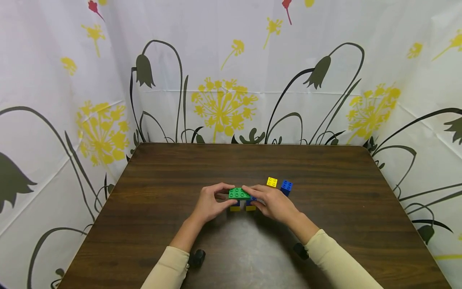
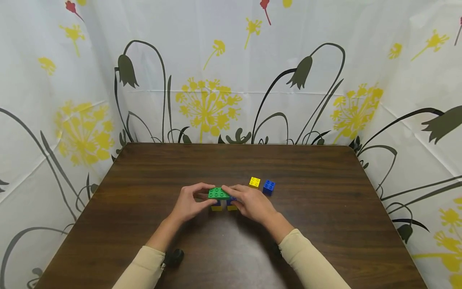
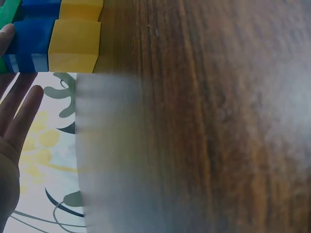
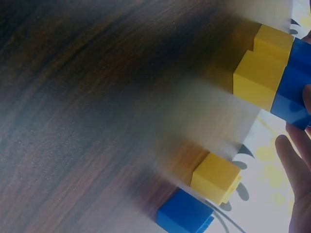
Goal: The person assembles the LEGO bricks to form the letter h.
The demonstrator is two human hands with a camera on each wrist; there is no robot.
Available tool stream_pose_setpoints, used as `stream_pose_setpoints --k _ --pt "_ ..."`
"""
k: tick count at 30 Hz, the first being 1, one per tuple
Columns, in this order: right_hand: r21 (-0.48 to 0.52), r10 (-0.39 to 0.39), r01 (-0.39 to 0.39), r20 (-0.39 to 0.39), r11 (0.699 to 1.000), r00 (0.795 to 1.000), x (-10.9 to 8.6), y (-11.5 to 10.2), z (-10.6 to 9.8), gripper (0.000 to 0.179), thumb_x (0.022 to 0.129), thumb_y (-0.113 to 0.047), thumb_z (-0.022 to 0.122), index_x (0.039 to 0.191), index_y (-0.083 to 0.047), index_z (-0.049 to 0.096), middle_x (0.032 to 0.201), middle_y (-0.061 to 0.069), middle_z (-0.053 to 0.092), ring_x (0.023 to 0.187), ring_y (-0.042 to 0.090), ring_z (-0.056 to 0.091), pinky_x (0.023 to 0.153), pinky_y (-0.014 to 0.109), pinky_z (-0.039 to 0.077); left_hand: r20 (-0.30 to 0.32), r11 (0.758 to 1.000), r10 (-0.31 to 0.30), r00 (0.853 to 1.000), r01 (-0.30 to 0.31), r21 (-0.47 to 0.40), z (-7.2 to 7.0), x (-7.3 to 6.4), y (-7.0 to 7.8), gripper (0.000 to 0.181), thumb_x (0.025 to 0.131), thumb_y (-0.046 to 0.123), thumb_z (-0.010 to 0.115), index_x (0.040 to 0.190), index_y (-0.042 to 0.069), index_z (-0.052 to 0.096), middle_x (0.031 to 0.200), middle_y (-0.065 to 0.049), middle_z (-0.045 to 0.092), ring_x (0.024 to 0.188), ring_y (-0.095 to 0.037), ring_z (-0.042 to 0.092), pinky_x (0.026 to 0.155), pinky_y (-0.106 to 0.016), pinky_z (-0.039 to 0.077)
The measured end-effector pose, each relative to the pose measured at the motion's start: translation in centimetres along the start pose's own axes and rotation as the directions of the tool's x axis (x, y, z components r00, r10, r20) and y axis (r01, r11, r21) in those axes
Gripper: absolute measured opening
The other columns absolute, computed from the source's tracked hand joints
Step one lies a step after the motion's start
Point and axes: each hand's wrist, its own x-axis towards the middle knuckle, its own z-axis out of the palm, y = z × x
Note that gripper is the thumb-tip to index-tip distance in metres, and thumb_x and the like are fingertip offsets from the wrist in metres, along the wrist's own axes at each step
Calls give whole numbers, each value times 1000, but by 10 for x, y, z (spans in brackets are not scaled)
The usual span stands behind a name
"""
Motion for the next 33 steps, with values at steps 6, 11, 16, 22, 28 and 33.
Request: stream_pose_setpoints --k 6,11,16,22,28,33 --pt "-34 16 -15 19 999 1000 0 -3 -1 63 85 -9 77 143 -13 53 126 3 63 103 17 65 86 32 55 -1 998 19 1000 -19 68 0 0 5 33 79 19 85 109 12 72 103 -3 73 87 -22 71 70 -45 59" --pt "-47 15 -15 11 999 1000 1 -6 -2 61 85 -9 78 141 -11 55 124 4 64 102 17 66 85 32 56 4 996 7 1000 -7 88 0 0 8 33 78 20 85 108 13 72 104 -1 72 88 -21 71 72 -44 59" --pt "-49 27 -27 7 998 1000 1 -7 -2 62 85 -9 77 142 -13 53 124 4 64 102 17 66 84 32 56 15 996 5 1000 -6 92 0 0 8 33 79 20 85 109 14 72 104 0 72 88 -21 71 73 -44 59" --pt "-49 44 -44 6 998 999 1 -9 -1 61 85 -9 77 142 -13 54 127 6 63 105 19 65 86 33 55 28 992 20 999 -24 121 -1 0 8 32 80 20 84 109 13 71 104 -1 72 88 -20 71 73 -41 59" --pt "-51 50 -49 8 997 999 2 -10 -1 60 85 -8 78 140 -11 55 129 6 62 106 20 65 86 33 55 25 986 2 1000 -7 168 -2 0 10 34 78 21 85 109 17 72 102 1 73 86 -18 71 71 -42 59" --pt "-56 71 -71 12 996 997 3 -12 -2 60 84 -7 78 139 -12 56 126 6 64 103 19 65 86 32 55 27 981 -5 1000 0 194 -3 0 9 34 78 23 85 109 18 72 102 2 73 86 -17 71 70 -41 59"
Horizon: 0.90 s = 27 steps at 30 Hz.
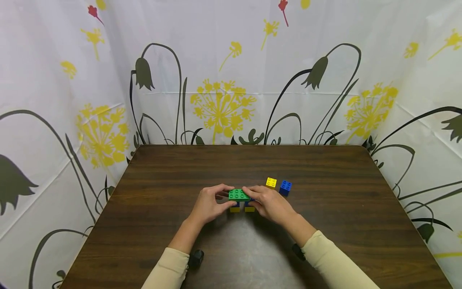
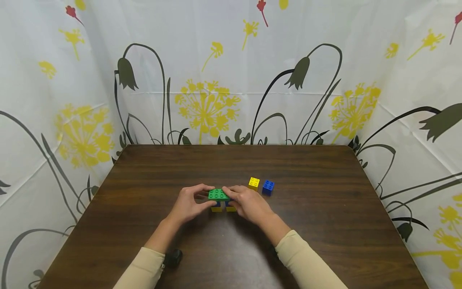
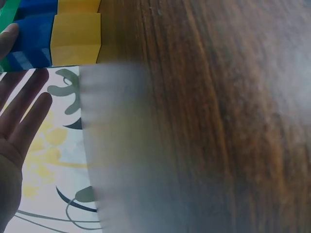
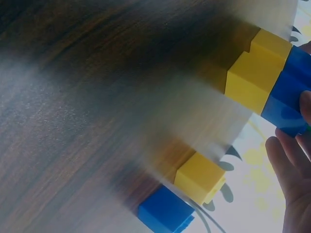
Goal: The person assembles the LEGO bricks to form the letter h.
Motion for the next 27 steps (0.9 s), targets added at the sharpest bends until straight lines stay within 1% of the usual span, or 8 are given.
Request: stream_pose_setpoints --k 6,15,18,20,21,24,27 --pt "10 10 -10 -10 1000 1000 0 -2 1 61 83 -7 79 139 -12 56 123 6 64 98 17 66 83 31 56 -2 1000 -4 1000 4 11 0 0 -2 35 78 23 85 110 19 71 103 4 73 86 -15 71 70 -40 59" --pt "2 5 -5 -39 1000 999 -4 -3 4 60 84 -9 79 139 -13 57 121 4 64 93 14 65 82 29 56 7 999 -22 1000 22 -36 2 -3 -4 35 79 19 84 111 18 70 104 2 72 88 -20 71 72 -46 59" --pt "-2 6 -6 -40 1000 999 -4 -3 5 60 84 -9 79 139 -14 57 120 4 65 93 14 65 81 30 56 15 998 -39 999 39 -49 2 -3 -4 36 78 16 85 110 18 68 104 0 71 91 -20 70 75 -43 59" --pt "-5 7 -8 -43 1000 999 -3 -2 5 60 84 -10 79 139 -14 57 119 4 65 93 15 66 82 31 56 24 995 -64 998 65 -77 3 -2 -4 36 78 14 85 109 18 67 104 0 71 93 -18 70 78 -38 58" --pt "-6 10 -10 -42 1000 999 -3 -2 5 60 84 -10 79 139 -14 57 119 4 65 93 15 65 82 31 56 32 992 -82 996 85 -98 1 -1 3 36 78 12 84 110 15 66 105 -2 70 94 -19 70 79 -38 58" --pt "1 26 -26 -32 1000 999 -3 -1 4 58 85 -11 78 139 -14 57 118 3 65 94 14 65 83 31 56 60 979 -114 992 123 -165 -4 2 20 36 78 5 83 110 6 65 106 -9 69 97 -24 69 83 -37 57" --pt "8 42 -42 -13 999 999 -3 -1 4 56 87 -13 77 139 -14 56 116 2 64 94 13 64 84 31 56 97 960 -107 990 128 -251 -10 4 35 43 78 -4 80 116 -5 61 113 -21 65 100 -34 67 85 -42 55"
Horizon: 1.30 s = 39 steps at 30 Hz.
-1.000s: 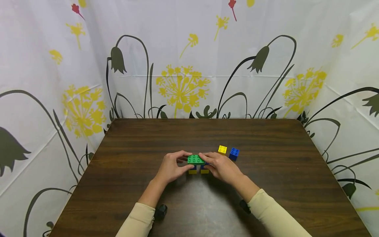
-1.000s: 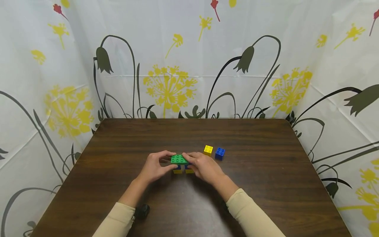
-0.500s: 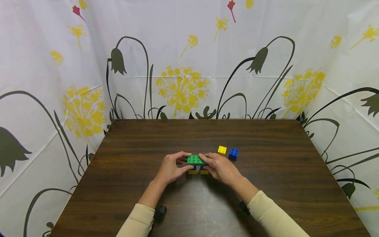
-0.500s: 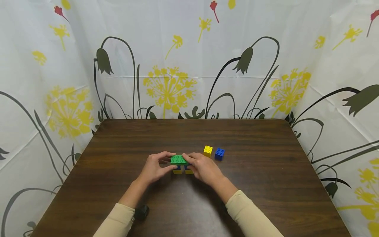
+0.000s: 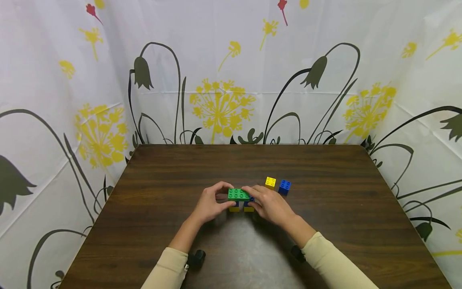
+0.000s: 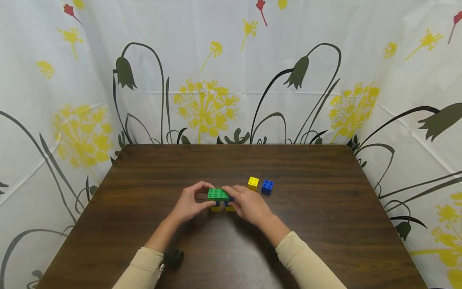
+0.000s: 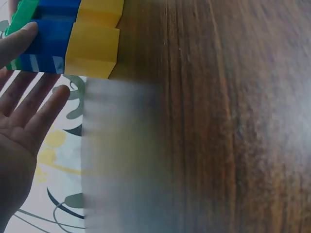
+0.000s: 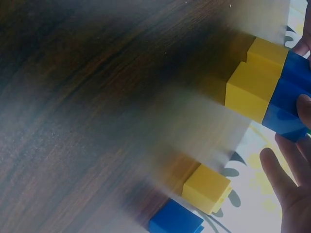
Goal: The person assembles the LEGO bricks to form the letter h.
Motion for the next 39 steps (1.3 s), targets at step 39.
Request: stream_pose_setpoints --k 39 --pt "-131 227 -226 -4 965 974 -12 77 3 50 88 -15 75 134 -5 60 127 10 62 117 30 58 114 53 26 -20 990 -69 997 66 -129 8 3 -45 37 80 10 82 115 10 69 111 -8 69 95 -21 69 80 -30 57"
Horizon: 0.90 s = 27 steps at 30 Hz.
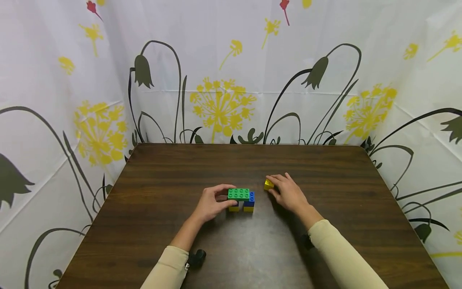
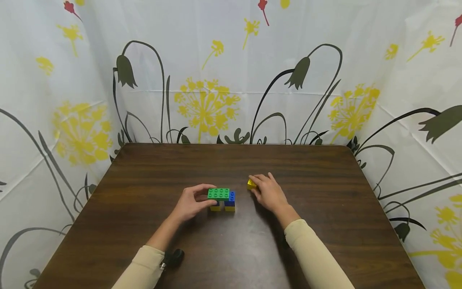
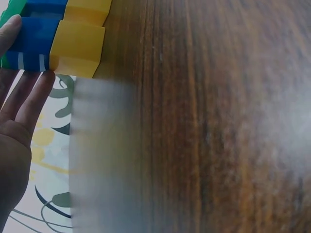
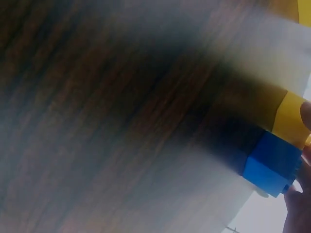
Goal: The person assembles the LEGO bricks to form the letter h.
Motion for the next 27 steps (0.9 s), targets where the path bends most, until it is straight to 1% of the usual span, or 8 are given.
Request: stream_pose_setpoints --k 5,10,11,15,18,21,25,27 --pt "16 -16 16 -3 1000 1000 3 3 0 45 88 -9 74 131 -5 62 123 9 64 115 29 60 114 51 27 1 1000 -11 1000 11 -15 0 -1 -2 39 80 6 81 117 8 69 111 -12 68 97 -25 69 79 -30 57" --pt "10 -1 1 14 1000 1000 4 4 -3 44 89 -9 74 131 -8 63 121 9 64 115 29 60 114 51 27 6 1000 -26 1000 26 -18 1 1 -2 40 81 2 79 119 3 67 114 -17 67 99 -31 68 79 -30 57" --pt "10 0 0 14 1000 1000 4 4 -3 44 89 -9 74 131 -8 63 121 9 65 115 30 60 114 51 27 8 999 -29 1000 29 -17 2 1 -1 40 81 1 79 119 2 66 114 -18 66 100 -32 68 79 -30 57" --pt "20 -2 1 18 1000 1000 4 5 -4 44 89 -9 73 131 -8 63 119 9 65 114 30 60 114 50 27 21 999 -36 999 36 -21 1 -1 17 38 82 0 78 118 -1 66 113 -20 66 99 -34 68 79 -30 57" --pt "28 -5 4 18 1000 1000 4 6 -4 44 88 -8 73 131 -8 64 118 9 65 113 30 60 114 50 27 24 999 -21 999 22 -31 1 -4 28 37 82 -1 77 117 -2 66 111 -20 66 98 -36 67 79 -30 57" --pt "38 -7 7 13 999 1000 4 7 -5 43 88 -8 73 130 -8 64 118 8 65 113 29 60 114 50 27 24 999 -17 1000 18 -33 1 -4 30 37 82 -2 77 117 -2 66 111 -21 67 98 -37 67 79 -30 57" --pt "58 -4 4 5 998 1000 5 5 -11 43 89 -10 73 131 -8 64 119 7 65 117 30 58 113 49 31 21 999 -27 999 27 -18 1 -4 31 37 82 0 78 117 -2 66 111 -19 67 98 -34 68 80 -30 57" --pt "65 -18 18 -10 998 1000 7 2 -15 43 89 -11 73 131 -8 63 118 7 65 116 30 59 112 48 32 19 1000 -27 999 27 -7 0 -5 31 37 82 1 78 117 -1 66 111 -18 67 98 -32 68 81 -30 57"
